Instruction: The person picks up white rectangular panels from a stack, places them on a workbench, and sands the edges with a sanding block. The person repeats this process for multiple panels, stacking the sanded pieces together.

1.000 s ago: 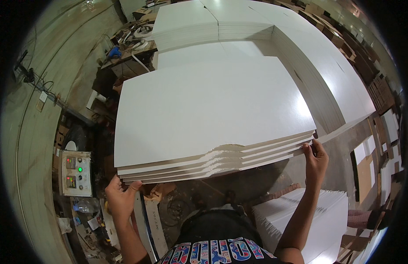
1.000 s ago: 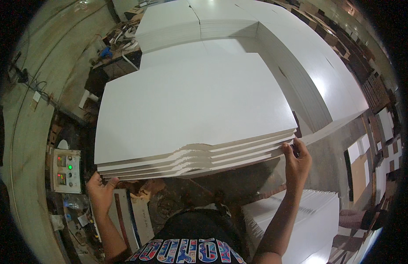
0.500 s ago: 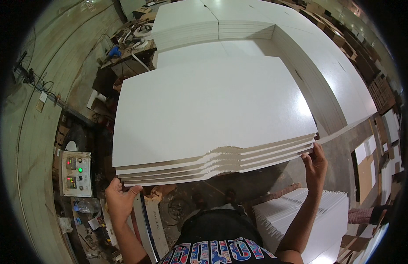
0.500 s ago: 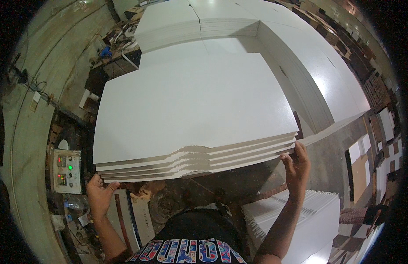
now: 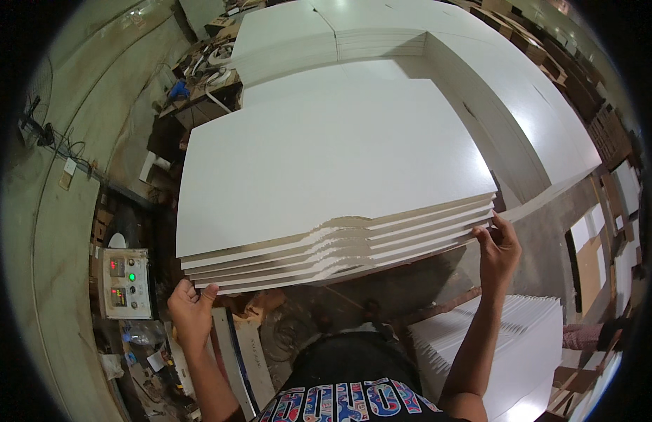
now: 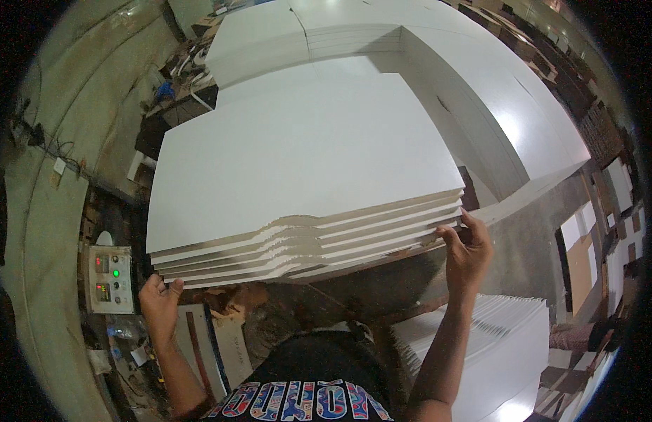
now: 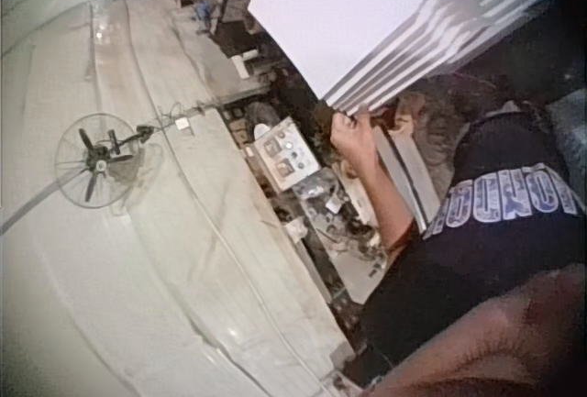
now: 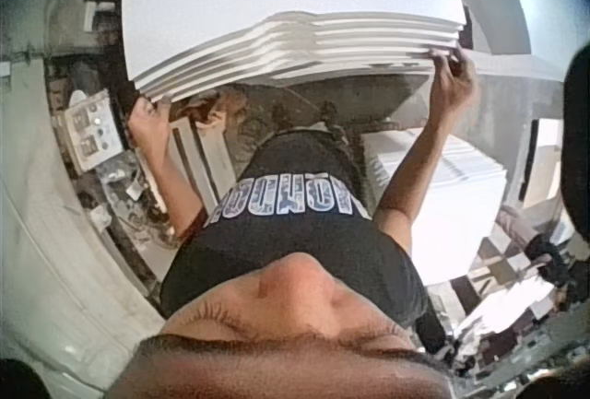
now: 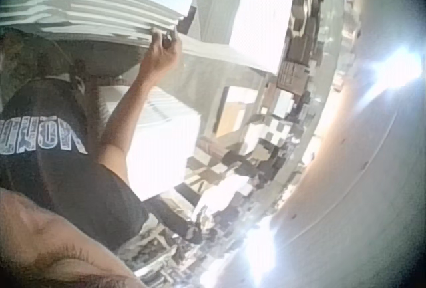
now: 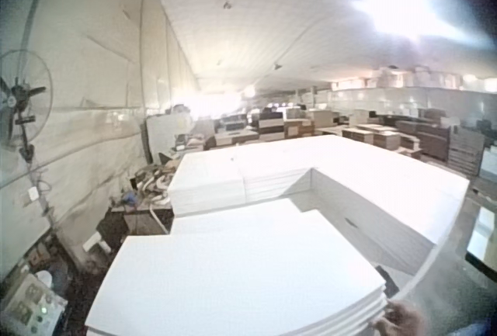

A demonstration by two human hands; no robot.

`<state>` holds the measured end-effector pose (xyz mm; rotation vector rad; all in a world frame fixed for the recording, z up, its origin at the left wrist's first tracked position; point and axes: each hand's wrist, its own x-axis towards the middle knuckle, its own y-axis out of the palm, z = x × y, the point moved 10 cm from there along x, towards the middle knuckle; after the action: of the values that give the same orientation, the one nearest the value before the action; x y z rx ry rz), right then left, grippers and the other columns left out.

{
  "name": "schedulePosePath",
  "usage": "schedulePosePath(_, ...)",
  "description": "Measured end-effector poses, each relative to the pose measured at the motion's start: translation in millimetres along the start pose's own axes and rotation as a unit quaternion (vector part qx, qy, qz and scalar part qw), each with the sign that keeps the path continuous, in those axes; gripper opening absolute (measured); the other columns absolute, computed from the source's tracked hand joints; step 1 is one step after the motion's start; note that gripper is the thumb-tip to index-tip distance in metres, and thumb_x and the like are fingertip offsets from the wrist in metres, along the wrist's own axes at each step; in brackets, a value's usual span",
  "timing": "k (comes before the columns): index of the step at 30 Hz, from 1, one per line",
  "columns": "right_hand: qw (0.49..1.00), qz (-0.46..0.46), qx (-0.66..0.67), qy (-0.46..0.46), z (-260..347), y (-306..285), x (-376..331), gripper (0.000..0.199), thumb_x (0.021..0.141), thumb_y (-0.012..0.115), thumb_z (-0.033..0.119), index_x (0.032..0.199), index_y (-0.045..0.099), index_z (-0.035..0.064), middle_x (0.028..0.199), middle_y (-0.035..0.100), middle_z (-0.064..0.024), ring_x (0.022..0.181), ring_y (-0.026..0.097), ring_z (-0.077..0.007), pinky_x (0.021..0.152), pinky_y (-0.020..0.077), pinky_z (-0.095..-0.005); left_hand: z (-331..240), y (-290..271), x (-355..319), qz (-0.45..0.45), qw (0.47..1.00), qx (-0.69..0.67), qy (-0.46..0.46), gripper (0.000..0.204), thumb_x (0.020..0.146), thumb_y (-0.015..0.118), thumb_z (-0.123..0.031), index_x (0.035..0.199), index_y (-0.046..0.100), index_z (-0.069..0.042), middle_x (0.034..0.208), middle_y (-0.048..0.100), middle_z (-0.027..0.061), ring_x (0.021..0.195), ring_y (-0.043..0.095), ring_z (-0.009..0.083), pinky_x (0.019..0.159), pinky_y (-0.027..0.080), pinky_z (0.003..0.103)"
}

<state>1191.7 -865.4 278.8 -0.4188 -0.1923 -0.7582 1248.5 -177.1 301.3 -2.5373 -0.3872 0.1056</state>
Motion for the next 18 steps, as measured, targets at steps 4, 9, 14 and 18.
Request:
schedulePosePath(4, 0.999, -0.018, -0.028, -0.034, 8, 1, -1, 0.048, 0.102, 0.096, 0.014, 0.145, 0.082, -0.0025, 0.119, 0.082, -0.009, 0.103, 0.078, -0.0147, 0.093, 0.0641, -0.0318, 1, -3, 0, -0.016, 0.997, 0.078, -0.006, 0.059, 0.101, 0.1, -0.034, 0.09, 0.049, -0.006, 0.085, 0.049, -0.0049, 0.084, 0.044, 0.0074, 0.072, 0.045, 0.026)
schedulePosePath(9, 0.999, -0.022, -0.015, -0.019, 8, 5, -1, 0.052, 0.099, 0.098, 0.015, 0.145, 0.081, -0.0032, 0.121, 0.081, -0.0094, 0.104, 0.078, -0.0157, 0.092, 0.0645, -0.0324, 0, -8, -3, -0.048, 0.989, 0.139, 0.029, 0.07, 0.101, 0.1, -0.029, 0.087, 0.035, -0.008, 0.087, 0.025, -0.0043, 0.081, 0.028, 0.0123, 0.067, 0.03, 0.035)
schedulePosePath(14, 0.999, -0.005, -0.032, -0.002, 13, 2, -1, 0.055, 0.099, 0.099, 0.021, 0.148, 0.082, 0.0017, 0.119, 0.081, -0.0118, 0.099, 0.079, -0.0188, 0.087, 0.0631, -0.0332, 15, -6, -5, -0.064, 0.994, 0.081, 0.037, 0.054, 0.105, 0.096, -0.019, 0.09, 0.046, -0.004, 0.083, 0.033, -0.0031, 0.081, 0.031, 0.0103, 0.066, 0.031, 0.032)
schedulePosePath(18, 0.998, -0.031, -0.054, -0.017, 28, -17, 7, 0.042, 0.107, 0.091, 0.025, 0.141, 0.084, 0.0022, 0.117, 0.082, -0.0139, 0.091, 0.078, -0.0224, 0.084, 0.0618, -0.036, 27, -10, 5, -0.062, 0.99, 0.099, 0.077, 0.076, 0.103, 0.096, -0.051, 0.085, 0.035, -0.01, 0.085, 0.024, -0.007, 0.079, 0.026, 0.0095, 0.063, 0.024, 0.034)
